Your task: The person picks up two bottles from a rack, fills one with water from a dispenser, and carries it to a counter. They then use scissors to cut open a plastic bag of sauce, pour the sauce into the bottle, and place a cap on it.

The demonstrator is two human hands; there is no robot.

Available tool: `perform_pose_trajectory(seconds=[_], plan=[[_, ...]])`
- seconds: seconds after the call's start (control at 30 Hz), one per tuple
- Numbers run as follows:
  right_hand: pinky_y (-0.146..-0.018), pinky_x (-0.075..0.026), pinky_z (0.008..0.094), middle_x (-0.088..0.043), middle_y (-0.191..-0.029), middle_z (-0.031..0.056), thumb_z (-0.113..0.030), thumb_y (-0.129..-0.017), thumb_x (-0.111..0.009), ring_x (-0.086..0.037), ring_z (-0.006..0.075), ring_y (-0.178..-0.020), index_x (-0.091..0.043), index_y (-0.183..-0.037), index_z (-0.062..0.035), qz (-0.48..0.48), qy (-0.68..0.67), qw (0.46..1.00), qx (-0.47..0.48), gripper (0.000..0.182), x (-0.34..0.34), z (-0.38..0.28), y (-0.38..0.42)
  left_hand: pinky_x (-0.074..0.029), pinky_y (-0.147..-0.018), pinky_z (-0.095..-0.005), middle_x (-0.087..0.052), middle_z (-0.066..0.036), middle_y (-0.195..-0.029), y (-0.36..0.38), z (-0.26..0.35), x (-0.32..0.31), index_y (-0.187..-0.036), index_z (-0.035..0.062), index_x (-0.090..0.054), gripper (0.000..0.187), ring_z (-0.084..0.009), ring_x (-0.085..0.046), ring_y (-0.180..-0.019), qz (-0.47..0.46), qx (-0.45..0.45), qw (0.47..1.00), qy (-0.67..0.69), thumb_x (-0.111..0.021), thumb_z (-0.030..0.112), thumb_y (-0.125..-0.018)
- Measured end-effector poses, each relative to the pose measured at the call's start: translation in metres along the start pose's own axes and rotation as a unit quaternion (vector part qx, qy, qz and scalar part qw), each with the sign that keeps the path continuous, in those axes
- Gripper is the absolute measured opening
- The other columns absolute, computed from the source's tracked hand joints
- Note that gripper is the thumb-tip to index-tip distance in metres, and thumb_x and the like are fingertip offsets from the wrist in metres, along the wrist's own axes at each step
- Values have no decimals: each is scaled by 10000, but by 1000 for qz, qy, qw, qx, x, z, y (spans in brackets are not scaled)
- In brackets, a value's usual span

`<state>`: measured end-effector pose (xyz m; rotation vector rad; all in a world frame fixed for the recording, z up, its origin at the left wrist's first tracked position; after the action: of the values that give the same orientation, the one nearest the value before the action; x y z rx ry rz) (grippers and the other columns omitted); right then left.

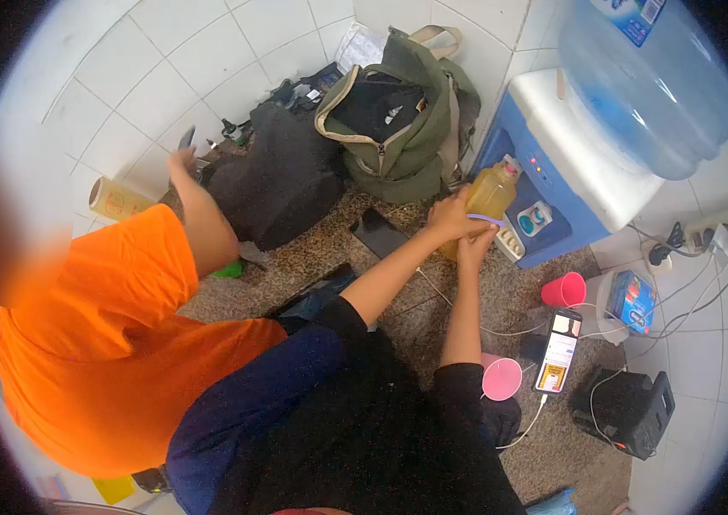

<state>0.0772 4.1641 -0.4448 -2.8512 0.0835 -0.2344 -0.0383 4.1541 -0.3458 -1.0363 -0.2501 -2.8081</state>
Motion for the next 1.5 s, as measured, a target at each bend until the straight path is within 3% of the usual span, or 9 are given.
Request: perform_pose_trajectory(seconds=[0.2, 0.27, 0.43, 0.63, 0.83, 1.07, 1.17, 1.43, 1.5], plan=[[-1078, -265, 377, -306, -1411, 191, -270, -809, -694, -293, 290, -1331, -167, -1417, -21, -14, 19, 999, -42, 842, 0, 0, 3, -482, -870, -463, -610, -236, -1128, -2, -4, -4, -1392, 84, -342, 1097, -391, -614, -1008, 1, 5, 1000, -10, -743, 644, -538], [-1084, -268, 384, -282, -1438, 197, -303, -807, -693, -292, 299, -1341, -143, -1430, -16, 11, 86, 996, -8, 880, 0, 18, 6, -477, -881, -454, -619, -191, -1144, -7, -9, -12, -1361, 149, -377, 1021, -376, -609, -1030, 2, 11, 1000, -12, -745, 647, -550], [-1052, -300, 393, -369, -1354, 198, -217, -772, -703, -361, 326, -1280, -232, -1380, -12, 22, -1, 1000, -2, 796, 1, -14, 2, -480, -874, -456, -609, -237, -1129, -12, -9, -15, -1367, 80, -361, 1067, -395, -607, -1022, 19, -32, 999, -24, -731, 667, -556], [-1035, -310, 415, -401, -1304, 214, -112, -757, -664, -394, 359, -1243, -294, -1338, -13, 42, -14, 999, 8, 696, 1, -26, 3, -479, -869, -455, -609, -235, -1128, -6, 1, -8, -1309, 89, -404, 978, -400, -600, -1029, -3, -34, 999, -21, -720, 659, -580], [-1023, -333, 406, -421, -1295, 221, -146, -771, -676, -417, 350, -1235, -279, -1347, -15, 34, -68, 995, -64, 712, 9, -43, 39, -484, -839, -470, -618, -225, -1102, 29, 2, -3, -1300, 82, -389, 951, -404, -612, -993, -11, -53, 998, -6, -740, 612, -594], [-1035, -327, 406, -387, -1329, 220, -172, -758, -692, -386, 352, -1264, -228, -1380, -17, 146, -31, 988, -49, 792, 36, -35, 85, -494, -812, -472, -612, -227, -1112, 59, 21, -29, -1316, 79, -376, 969, -401, -614, -987, -79, -103, 989, -69, -739, 610, -592], [-1053, -306, 405, -359, -1354, 218, -182, -755, -697, -360, 357, -1284, -214, -1393, -18, 100, -9, 986, -133, 818, 49, -23, 76, -493, -820, -463, -619, -211, -1113, 46, 25, -43, -1319, 97, -381, 953, -389, -617, -994, -96, -80, 989, -74, -733, 612, -598], [-1068, -289, 405, -348, -1360, 216, -126, -744, -671, -343, 368, -1294, -207, -1401, -21, 137, 23, 990, -38, 811, 58, -30, 58, -491, -834, -432, -638, -177, -1103, 32, 32, -51, -1325, 143, -402, 892, -358, -624, -1003, -75, -112, 990, -41, -736, 572, -619], [-1069, -287, 411, -347, -1359, 220, -123, -744, -670, -341, 376, -1294, -199, -1403, -18, 136, 31, 990, -31, 816, 59, -30, 58, -483, -843, -460, -615, -205, -1123, 33, 33, -51, -1324, 97, -390, 950, -377, -610, -1016, -87, -111, 990, -29, -734, 607, -600]])
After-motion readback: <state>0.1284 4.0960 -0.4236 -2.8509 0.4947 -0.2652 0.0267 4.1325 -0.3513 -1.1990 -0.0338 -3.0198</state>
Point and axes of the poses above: each hand's wrist, its own y-axis away from the middle knuckle, its own x-axis out of the back of the hand, z = x × y, the point moved 5 cm from there along -y, towards the middle knuckle
